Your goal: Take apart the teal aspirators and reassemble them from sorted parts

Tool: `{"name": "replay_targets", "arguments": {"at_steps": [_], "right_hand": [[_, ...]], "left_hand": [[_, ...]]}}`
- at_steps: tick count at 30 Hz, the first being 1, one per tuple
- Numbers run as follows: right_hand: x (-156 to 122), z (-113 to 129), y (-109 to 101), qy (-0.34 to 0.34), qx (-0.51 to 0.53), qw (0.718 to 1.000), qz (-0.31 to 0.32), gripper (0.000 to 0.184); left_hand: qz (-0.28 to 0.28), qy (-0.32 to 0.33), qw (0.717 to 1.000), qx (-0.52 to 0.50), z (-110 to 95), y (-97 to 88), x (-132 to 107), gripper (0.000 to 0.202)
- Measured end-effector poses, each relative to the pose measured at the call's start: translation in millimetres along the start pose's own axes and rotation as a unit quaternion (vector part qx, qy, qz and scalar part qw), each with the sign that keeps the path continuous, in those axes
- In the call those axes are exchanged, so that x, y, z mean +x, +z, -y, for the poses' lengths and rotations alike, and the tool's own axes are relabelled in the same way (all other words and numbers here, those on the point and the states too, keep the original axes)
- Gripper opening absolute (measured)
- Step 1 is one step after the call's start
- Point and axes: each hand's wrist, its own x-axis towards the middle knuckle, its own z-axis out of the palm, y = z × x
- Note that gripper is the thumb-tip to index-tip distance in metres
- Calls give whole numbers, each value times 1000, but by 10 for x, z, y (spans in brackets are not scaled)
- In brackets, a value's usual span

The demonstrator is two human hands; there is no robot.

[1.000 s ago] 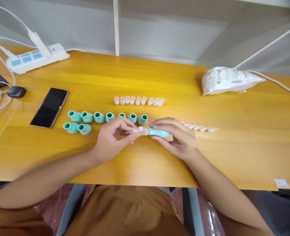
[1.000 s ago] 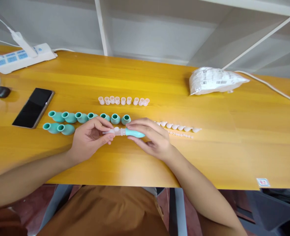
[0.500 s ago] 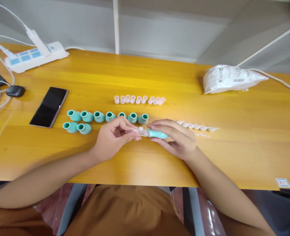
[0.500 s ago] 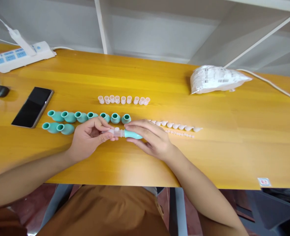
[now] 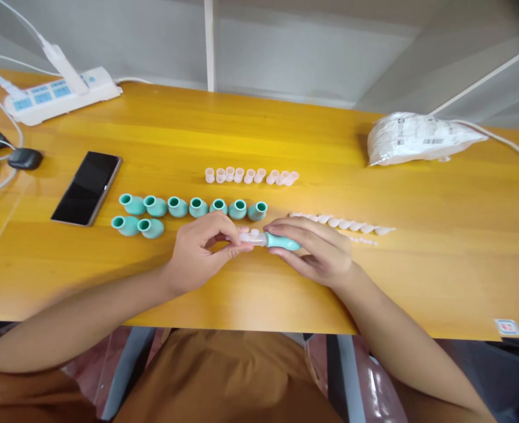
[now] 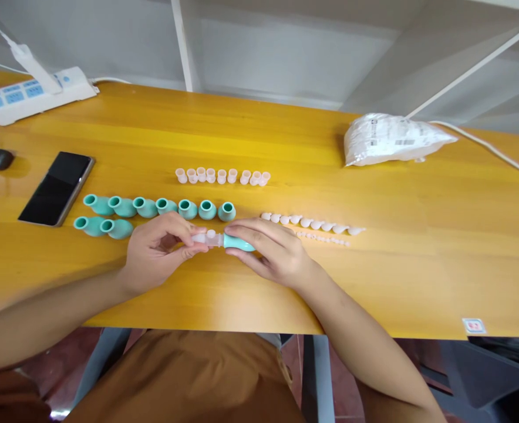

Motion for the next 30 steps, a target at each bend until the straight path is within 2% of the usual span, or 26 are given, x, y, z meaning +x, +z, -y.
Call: {"name": "replay_targets", "arguments": {"at_steps": [7,11,16,23,30], "right_hand": [[-13,-13,36,33,32,999,-2,54],[-17,3,43,62,58,996,5,50],[-11,31,40,100,79,992,18,46],[-6,34,60,118,116,986,15,40],[2,46,58,137,128,982,25,34]], "left_hand": [[0,49,998,38,-7,-9,12,21],[3,52,997,51,-28,-8,15,21],[17,102,990,93,-49,-27,14,20],[47,174,974,138,-25,-57,-17,16],[54,227,959,164,-26,-61,-19,10]]}}
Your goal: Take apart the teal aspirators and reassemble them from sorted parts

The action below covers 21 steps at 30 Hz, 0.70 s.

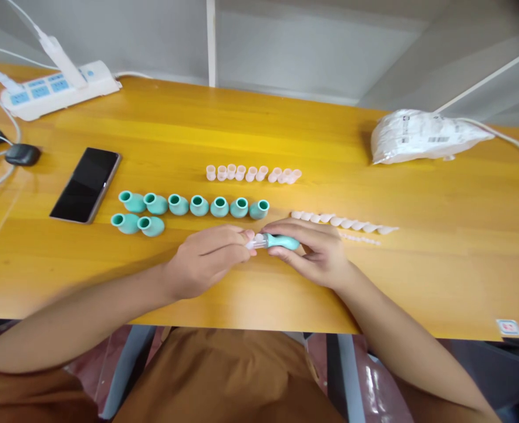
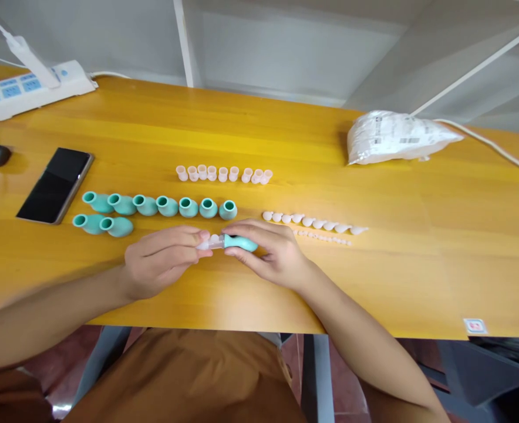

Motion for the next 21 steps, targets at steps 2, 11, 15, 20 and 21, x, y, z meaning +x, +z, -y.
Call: {"name": "replay_targets", "arguments": {"at_steps": [2,11,15,20,21], "right_hand": [[7,2,1,6,5,1000,3,33],[24,25,9,104,189,976,33,24],[-15,13,60,137,236,962,27,27],[-39,20,123,112,195,974,0,33],[-32,26,123,93,159,983,-1,38]], "left_hand": [[-2,-3,1000,-4,-3,-9,0,10],[6,-10,999,-49,-3,-30,3,15],[-25,-79,993,-84,-18,6,25,16],[-63,-193,971,-126,-56,30,58,27],[-67,-208,965,-142,-58,34,61,28]]}}
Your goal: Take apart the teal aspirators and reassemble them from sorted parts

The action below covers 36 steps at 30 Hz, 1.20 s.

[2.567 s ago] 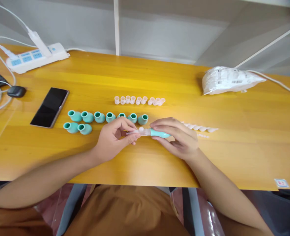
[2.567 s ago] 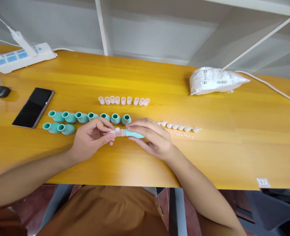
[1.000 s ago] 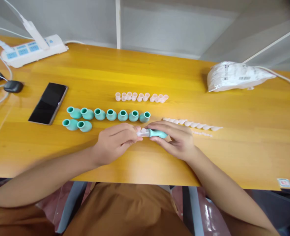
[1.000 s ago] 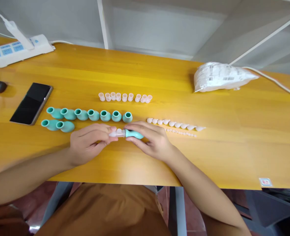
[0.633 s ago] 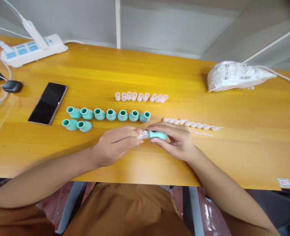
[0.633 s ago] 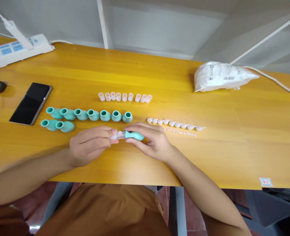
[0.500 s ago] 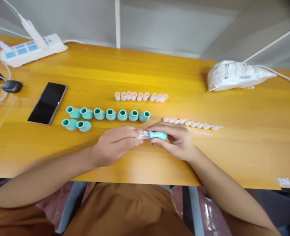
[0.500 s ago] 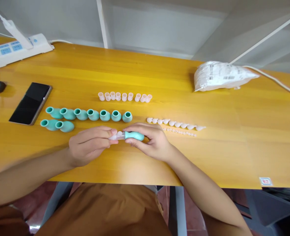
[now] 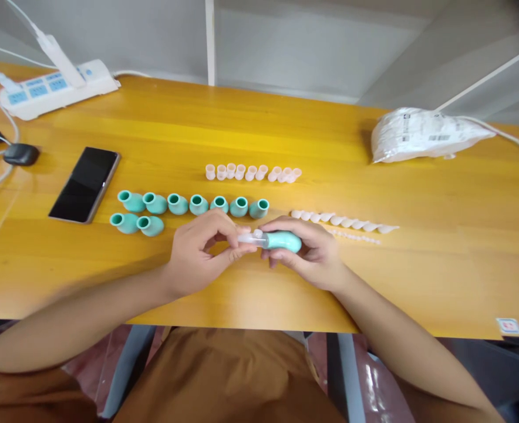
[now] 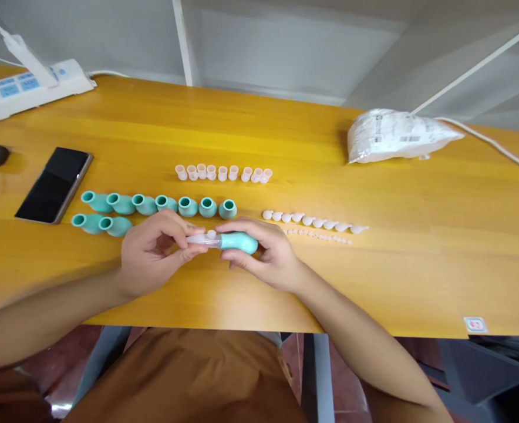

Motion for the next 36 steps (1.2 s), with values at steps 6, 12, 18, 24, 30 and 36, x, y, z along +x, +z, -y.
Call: {"name": "replay_targets", "arguments": {"at_steps": [6,12,18,24,30,36], "right_hand": [[54,23,-31,-142,-192,971,0,50],[38,-14,-68,-152,-173,973,5,38],[29,-27,-66,-130,-166,977,30,36],[57,60,-45,-139,-254,956,47,50],[77,78,-89,-155,-340,925,-70,36],[162,-90,-661,-87,-330,889,-306,24]], "left_hand": [[-4,-72,991,-110,48,30,12,27],[11,-74,993,-88,84,19,14,28],[22,-52,996,-61,100,-1,-17,25],[3,47,997,-54,30,-17,-21,34],[2,29,992,-122,61,54,-29,31],[59,50,992,-99,99,-9,-71,15]]}}
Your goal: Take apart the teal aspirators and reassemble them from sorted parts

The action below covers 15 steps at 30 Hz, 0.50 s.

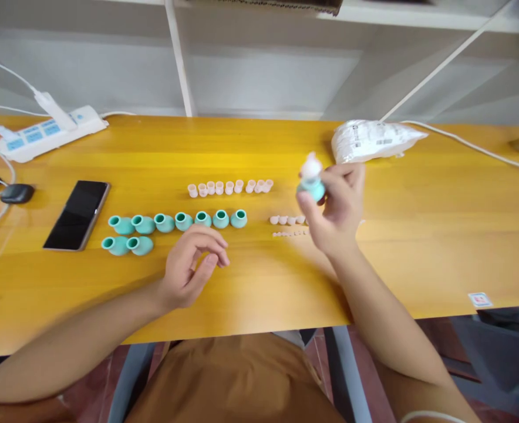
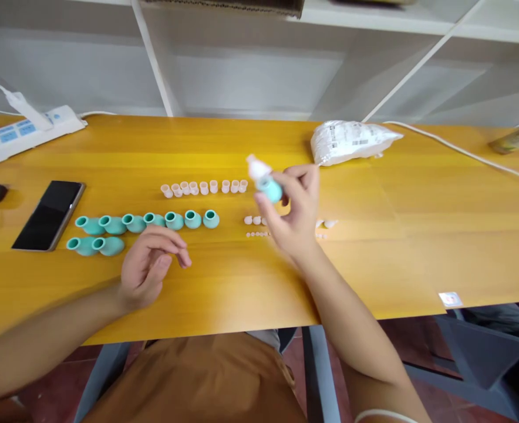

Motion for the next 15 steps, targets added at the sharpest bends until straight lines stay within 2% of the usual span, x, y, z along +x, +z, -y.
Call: {"name": "replay_targets", "arguments": {"at_steps": [2,4,6,8,11,13,15], "right_hand": [[126,-281,-101,66,-38,997,-28,24],[223,-558,-191,148,-40,988,-25,25],[279,-779,-260,232,26,972,-15,24],[299,-913,-303,277,92,956,-22,21],[294,-959,-329,296,98,950,-26,20],[282,-930,-330,291,41,956,3,19],[267,-900,-325,258,-37,964,47,18]], "left_hand": [[13,20,999,28,4,-41,-33,18],[24,30,998,46,16,-69,-59,20],[33,37,997,61,25,-78,-66,20],[43,44,995,76,24,-76,-51,20],[55,54,992,100,7,-72,-16,19],[65,51,990,112,-4,-75,-2,19],[77,45,989,119,-8,-82,0,19]]}}
